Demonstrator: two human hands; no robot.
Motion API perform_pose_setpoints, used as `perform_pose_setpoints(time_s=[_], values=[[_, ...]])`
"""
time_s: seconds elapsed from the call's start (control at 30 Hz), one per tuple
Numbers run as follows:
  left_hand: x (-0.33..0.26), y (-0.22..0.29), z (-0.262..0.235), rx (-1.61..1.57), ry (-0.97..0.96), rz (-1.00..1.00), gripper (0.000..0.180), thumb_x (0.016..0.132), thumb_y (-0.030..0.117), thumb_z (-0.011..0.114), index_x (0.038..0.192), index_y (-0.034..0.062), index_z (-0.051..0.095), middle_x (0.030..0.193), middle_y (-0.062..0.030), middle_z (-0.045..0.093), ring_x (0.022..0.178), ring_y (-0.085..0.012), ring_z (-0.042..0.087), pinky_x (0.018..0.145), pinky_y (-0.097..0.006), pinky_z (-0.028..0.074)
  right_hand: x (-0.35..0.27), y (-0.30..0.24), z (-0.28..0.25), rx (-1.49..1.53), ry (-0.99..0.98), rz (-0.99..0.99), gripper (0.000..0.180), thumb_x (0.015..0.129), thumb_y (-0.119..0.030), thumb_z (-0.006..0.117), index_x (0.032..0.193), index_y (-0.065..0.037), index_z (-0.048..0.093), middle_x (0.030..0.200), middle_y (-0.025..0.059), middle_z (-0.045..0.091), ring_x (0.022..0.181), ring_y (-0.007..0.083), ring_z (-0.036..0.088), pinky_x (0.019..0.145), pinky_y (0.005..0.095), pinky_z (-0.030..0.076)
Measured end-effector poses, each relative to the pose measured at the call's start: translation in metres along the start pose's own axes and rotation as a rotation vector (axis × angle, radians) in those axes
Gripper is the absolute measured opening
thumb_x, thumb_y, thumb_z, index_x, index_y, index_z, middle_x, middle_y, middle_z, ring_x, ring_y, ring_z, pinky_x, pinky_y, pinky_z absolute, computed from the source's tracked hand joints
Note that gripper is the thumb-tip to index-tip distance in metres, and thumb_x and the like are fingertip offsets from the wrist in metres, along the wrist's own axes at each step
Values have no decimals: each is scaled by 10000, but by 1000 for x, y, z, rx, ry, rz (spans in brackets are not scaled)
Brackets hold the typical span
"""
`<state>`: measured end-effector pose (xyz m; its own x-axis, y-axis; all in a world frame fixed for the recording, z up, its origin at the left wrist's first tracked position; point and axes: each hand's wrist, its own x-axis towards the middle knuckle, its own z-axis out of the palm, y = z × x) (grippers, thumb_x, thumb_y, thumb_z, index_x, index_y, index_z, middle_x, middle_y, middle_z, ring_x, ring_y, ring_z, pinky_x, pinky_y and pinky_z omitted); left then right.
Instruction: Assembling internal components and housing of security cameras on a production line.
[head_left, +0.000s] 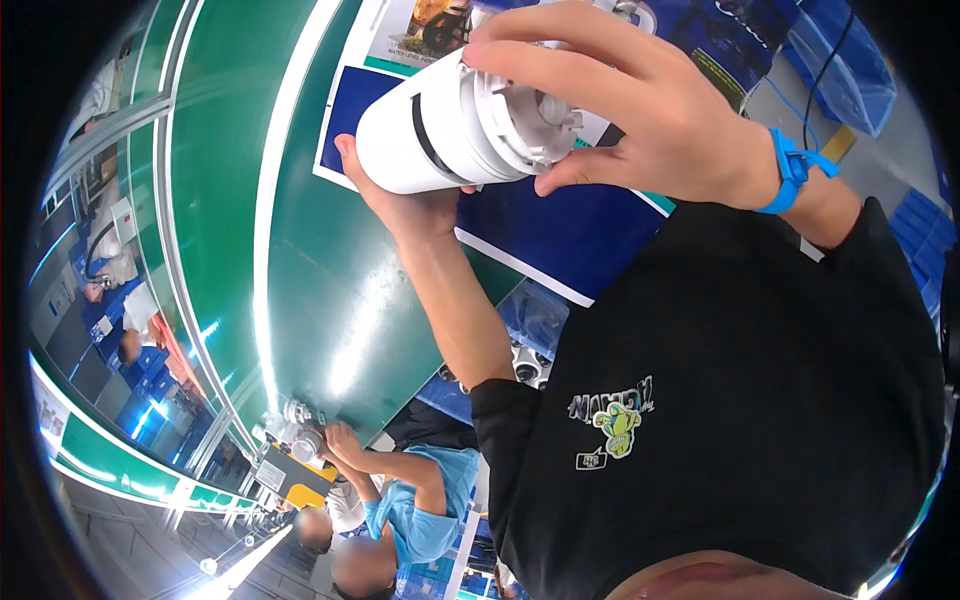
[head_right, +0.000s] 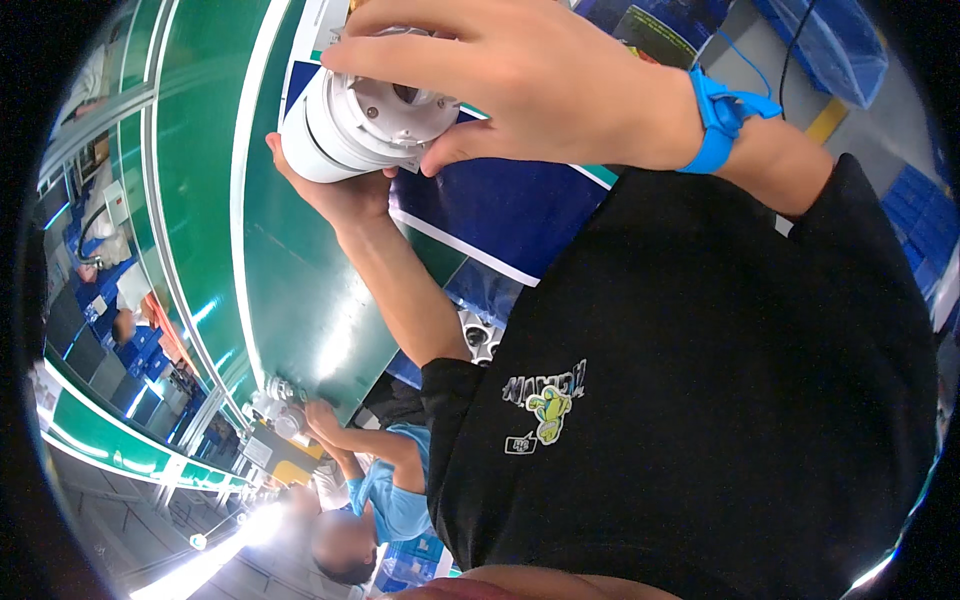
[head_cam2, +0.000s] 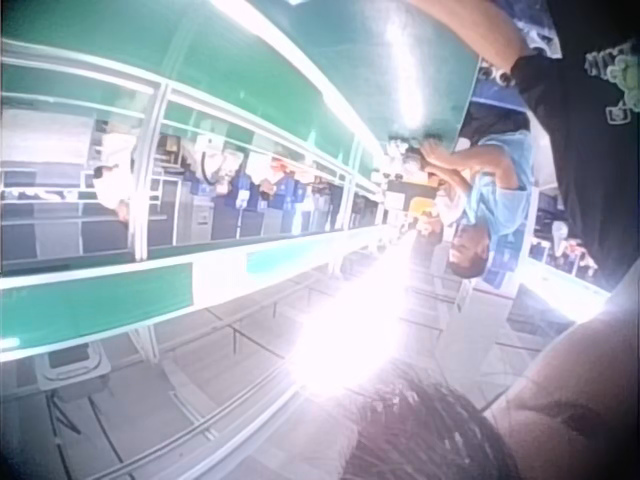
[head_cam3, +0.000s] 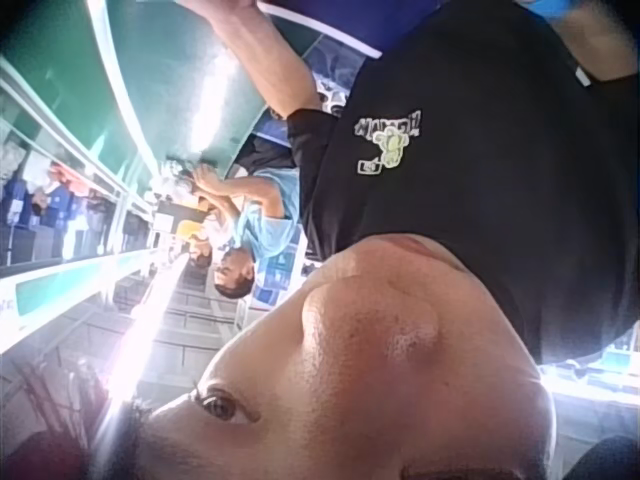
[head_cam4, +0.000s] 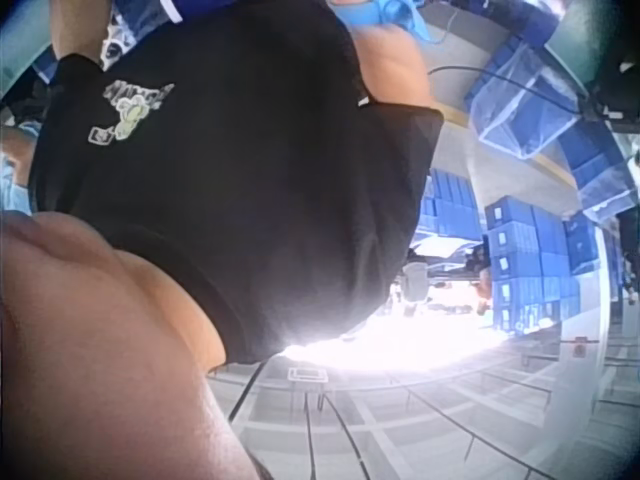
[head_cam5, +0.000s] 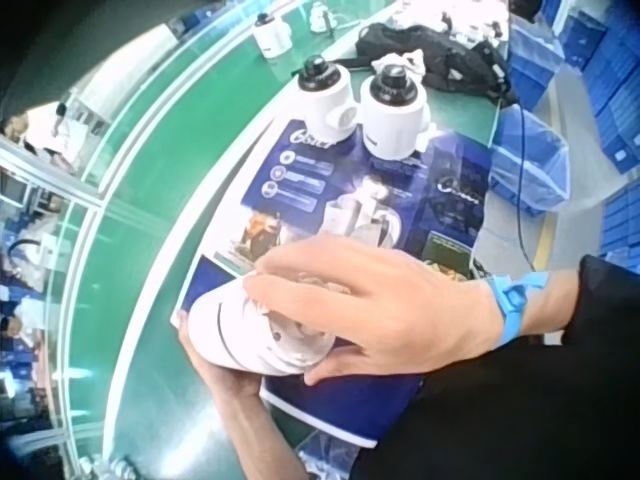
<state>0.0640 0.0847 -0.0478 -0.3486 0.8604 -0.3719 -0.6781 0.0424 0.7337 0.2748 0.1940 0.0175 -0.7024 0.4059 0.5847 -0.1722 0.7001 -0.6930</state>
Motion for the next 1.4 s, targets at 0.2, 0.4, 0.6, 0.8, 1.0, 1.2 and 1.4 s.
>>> perform_pose_setpoints(time_s=[0.2, 0.4, 0.6, 0.8, 1.0, 1.2, 1.4], values=[[-3, -6, 17, 40, 142, 128, 738, 939, 598, 170, 1282, 14, 464, 1238, -157, 557, 1133, -314, 551, 971, -426, 440, -10, 18, 16, -98, -108, -68, 760, 694, -237, 733, 1369, -60, 432, 1393, 159, 433, 1280, 315, 419, 1057, 413, 373], [-4, -9, 3, -17, -45, 153, 767, 896, 623, 222, 1189, -30, 497, 1108, -207, 595, 1031, -335, 573, 923, -437, 450, -7, 31, 23, 383, -155, -100, 1025, 616, -369, 819, 1432, -35, 295, 1488, 172, 289, 1350, 347, 330, 1097, 441, 302], [3, -24, -15, -124, -292, 44, 798, 844, 690, 286, 1221, 10, 465, 1168, -233, 561, 1039, -358, 567, 909, -478, 468, -9, 39, 40, 468, -183, -92, 1235, 526, -554, 845, 1453, -29, 220, 1517, 186, 208, 1404, 351, 204, 1118, 474, 228], [18, -15, 32, -465, 233, -182, 714, 831, 640, 376, 1250, 68, 457, 1255, -147, 497, 1129, -328, 504, 944, -484, 441, -5, 42, 46, 442, -152, -177, 1094, 499, -371, 891, 1395, -48, 354, 1392, 152, 428, 1303, 329, 392, 1074, 431, 333], [15, -24, 0, 506, 183, 507, 375, 979, 284, 401, 1087, -40, 555, 990, -153, 619, 890, -210, 619, 802, -333, 517, 12, 57, 45, 349, -78, 2, 801, 584, -352, 860, 1218, -17, 504, 1071, 128, 635, 978, 243, 644, 845, 316, 513], [10, -14, 16, 412, 50, 1102, 548, 956, 374, 429, 1198, -116, 453, 1261, -238, 479, 1073, -315, 573, 887, -389, 529, 33, 62, 70, 516, -218, 295, 956, 567, -321, 876, 1326, 13, 401, 1191, 153, 571, 1118, 239, 567, 945, 339, 452], [0, -5, 9, 649, 89, 1098, 770, 837, 577, 559, 1316, 31, 305, 1299, -298, 389, 1140, -402, 492, 901, -508, 492, 52, 61, 95, 584, -160, 187, 1241, 437, -264, 923, 1425, 10, 224, 1308, 176, 460, 1214, 286, 482, 1023, 352, 391]])
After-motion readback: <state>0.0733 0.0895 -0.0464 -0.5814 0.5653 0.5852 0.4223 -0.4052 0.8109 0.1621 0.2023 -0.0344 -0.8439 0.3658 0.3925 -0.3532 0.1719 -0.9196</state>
